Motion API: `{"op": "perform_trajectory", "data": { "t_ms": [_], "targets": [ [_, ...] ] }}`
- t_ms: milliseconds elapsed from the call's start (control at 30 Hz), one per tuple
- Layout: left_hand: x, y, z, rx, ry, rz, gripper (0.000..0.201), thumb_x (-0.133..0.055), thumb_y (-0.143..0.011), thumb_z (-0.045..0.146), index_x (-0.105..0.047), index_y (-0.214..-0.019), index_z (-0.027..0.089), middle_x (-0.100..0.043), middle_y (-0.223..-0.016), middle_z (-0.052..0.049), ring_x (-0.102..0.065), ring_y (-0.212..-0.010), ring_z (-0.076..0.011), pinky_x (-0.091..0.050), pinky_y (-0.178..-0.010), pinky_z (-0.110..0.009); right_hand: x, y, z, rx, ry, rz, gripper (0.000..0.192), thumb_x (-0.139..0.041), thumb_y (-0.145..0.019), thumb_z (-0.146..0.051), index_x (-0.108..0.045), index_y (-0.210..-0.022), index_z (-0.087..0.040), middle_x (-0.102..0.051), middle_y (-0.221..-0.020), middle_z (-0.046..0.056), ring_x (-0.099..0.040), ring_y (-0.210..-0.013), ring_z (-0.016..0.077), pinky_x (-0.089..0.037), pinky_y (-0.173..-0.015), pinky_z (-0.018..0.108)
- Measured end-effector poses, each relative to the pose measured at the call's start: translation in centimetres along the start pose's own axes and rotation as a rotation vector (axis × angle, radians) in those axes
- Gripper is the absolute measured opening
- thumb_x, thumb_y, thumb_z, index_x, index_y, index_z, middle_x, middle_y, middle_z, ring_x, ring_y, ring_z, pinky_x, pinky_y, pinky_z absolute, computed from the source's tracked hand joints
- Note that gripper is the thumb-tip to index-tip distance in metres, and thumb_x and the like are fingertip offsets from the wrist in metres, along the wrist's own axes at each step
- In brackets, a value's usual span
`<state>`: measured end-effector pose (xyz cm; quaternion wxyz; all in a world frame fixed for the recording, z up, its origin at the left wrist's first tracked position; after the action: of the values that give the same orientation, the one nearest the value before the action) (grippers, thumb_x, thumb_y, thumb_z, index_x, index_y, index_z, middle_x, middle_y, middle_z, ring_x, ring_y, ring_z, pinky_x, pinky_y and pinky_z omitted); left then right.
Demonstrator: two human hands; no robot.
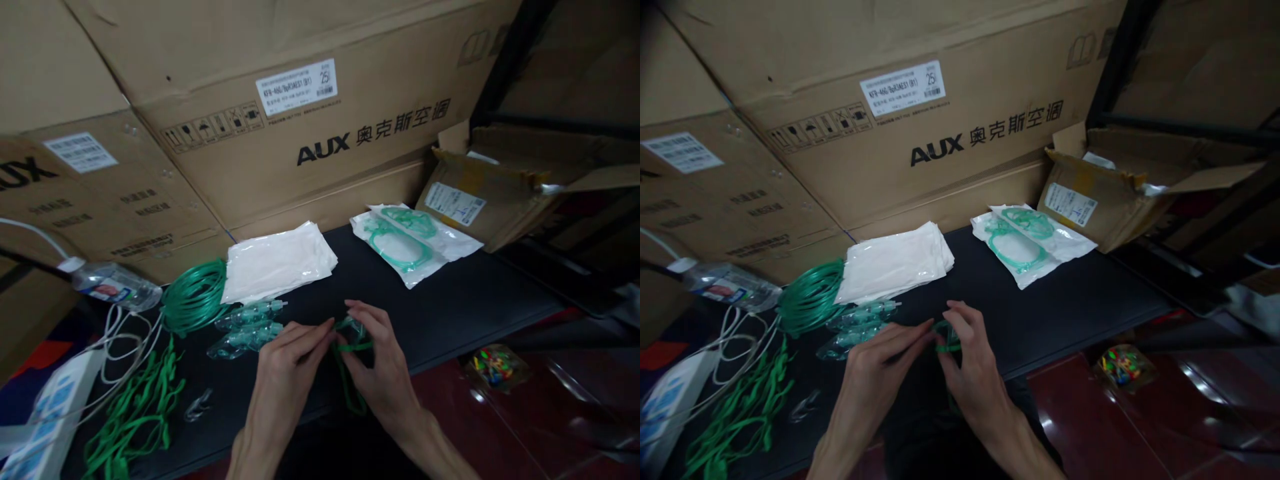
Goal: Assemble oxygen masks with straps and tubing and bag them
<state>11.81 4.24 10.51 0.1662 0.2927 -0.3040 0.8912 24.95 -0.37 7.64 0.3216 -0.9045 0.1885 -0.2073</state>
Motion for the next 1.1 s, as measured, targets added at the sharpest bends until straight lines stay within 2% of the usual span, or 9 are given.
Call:
{"op": "perform_trajectory", "data": {
  "t_ms": [133, 200, 267, 333, 400, 567, 800, 967, 1100],
  "targets": [
    [2.5, -2.2, 0.1, -0.104, -0.040, 0.043, 0.030, -0.073, -0.092, 0.008, -0.077, -0.119, 0.020, -0.079, -0.097, 0.000, -0.071, -0.085, -0.0139, -0.058, -0.077, -0.021, -1.6, -2.1, -2.0, 0.115, -0.085, -0.127, 0.068, -0.058, -0.087, 0.002, -0.042, -0.146, -0.029, -0.052, -0.139, 0.012, -0.047, -0.143, 0.0274, -0.045, -0.117, 0.051],
    [3.8, -2.9, 0.6, -0.179, -0.067, 0.078, 0.026, -0.072, -0.093, 0.007, -0.077, -0.116, 0.019, -0.079, -0.095, -0.001, -0.071, -0.084, -0.0143, -0.057, -0.076, -0.022, -2.5, -2.4, -2.3, 0.069, -0.226, -0.228, 0.067, -0.057, -0.088, -0.002, -0.043, -0.148, -0.027, -0.050, -0.146, 0.014, -0.043, -0.147, 0.0298, -0.042, -0.119, 0.052],
    [4.7, -3.1, 1.0, -0.253, -0.069, 0.096, 0.022, -0.071, -0.093, 0.006, -0.077, -0.112, 0.016, -0.079, -0.094, -0.003, -0.070, -0.084, -0.0148, -0.057, -0.075, -0.023, -2.8, -2.4, -1.7, -0.051, -0.430, -0.235, 0.057, -0.052, -0.094, -0.008, -0.046, -0.147, -0.028, -0.051, -0.148, 0.013, -0.047, -0.144, 0.0288, -0.045, -0.117, 0.050],
    [4.9, -3.0, 1.3, -0.312, -0.063, 0.084, 0.020, -0.071, -0.093, 0.006, -0.076, -0.110, 0.015, -0.079, -0.094, -0.003, -0.069, -0.084, -0.0150, -0.058, -0.074, -0.023, -2.5, -2.6, -0.4, -0.173, -0.553, -0.153, 0.040, -0.048, -0.101, -0.015, -0.056, -0.137, -0.031, -0.060, -0.139, 0.010, -0.058, -0.134, 0.0241, -0.052, -0.110, 0.041],
    [4.8, -2.6, 1.5, -0.367, -0.071, 0.066, 0.019, -0.072, -0.093, 0.007, -0.075, -0.109, 0.015, -0.080, -0.096, -0.004, -0.069, -0.085, -0.0151, -0.059, -0.075, -0.023, -2.6, -2.8, 0.7, -0.249, -0.533, -0.116, 0.026, -0.053, -0.103, -0.019, -0.067, -0.122, -0.031, -0.067, -0.124, 0.006, -0.066, -0.120, 0.0197, -0.056, -0.101, 0.033],
    [4.0, -1.7, 1.4, -0.460, -0.110, 0.027, 0.019, -0.070, -0.094, 0.010, -0.073, -0.113, 0.016, -0.081, -0.096, -0.003, -0.069, -0.084, -0.0164, -0.061, -0.074, -0.026, -3.4, -3.2, 2.0, -0.291, -0.431, -0.179, 0.013, -0.071, -0.095, -0.020, -0.077, -0.104, -0.028, -0.073, -0.110, 0.003, -0.070, -0.107, 0.0184, -0.055, -0.094, 0.029],
    [3.0, -0.7, 0.6, -0.473, -0.104, 0.030, 0.021, -0.069, -0.095, 0.009, -0.072, -0.115, 0.015, -0.081, -0.096, -0.004, -0.070, -0.085, -0.0170, -0.062, -0.075, -0.027, -3.2, -2.8, 2.8, -0.305, -0.373, -0.151, 0.009, -0.073, -0.093, -0.018, -0.077, -0.091, -0.026, -0.074, -0.105, 0.003, -0.071, -0.102, 0.0182, -0.055, -0.090, 0.029],
    [2.2, -0.1, -0.3, -0.434, -0.071, 0.038, 0.023, -0.071, -0.094, 0.008, -0.073, -0.115, 0.017, -0.082, -0.096, -0.003, -0.070, -0.083, -0.0167, -0.062, -0.075, -0.027, -3.3, -2.1, 3.2, -0.302, -0.303, -0.168, 0.008, -0.071, -0.094, -0.019, -0.075, -0.091, -0.025, -0.074, -0.108, 0.004, -0.072, -0.103, 0.0196, -0.057, -0.088, 0.029],
    [1.5, 0.4, -2.0, -0.273, -0.059, 0.029, 0.029, -0.069, -0.096, 0.015, -0.072, -0.124, 0.021, -0.080, -0.106, -0.004, -0.071, -0.093, -0.0191, -0.062, -0.081, -0.029, -3.2, -1.4, 3.2, -0.266, -0.211, -0.169, 0.011, -0.066, -0.097, -0.016, -0.072, -0.094, -0.025, -0.073, -0.109, 0.005, -0.072, -0.104, 0.0196, -0.056, -0.090, 0.029]
  ]
}}
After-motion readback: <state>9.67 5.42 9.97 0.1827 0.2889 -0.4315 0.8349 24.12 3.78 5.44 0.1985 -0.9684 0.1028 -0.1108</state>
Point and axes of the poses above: each hand's wrist, its own y-axis away from the middle knuckle, its own x-axis out of the back of the hand, z = x × y, the point moved 10 cm from there along -y, towards the middle knuckle
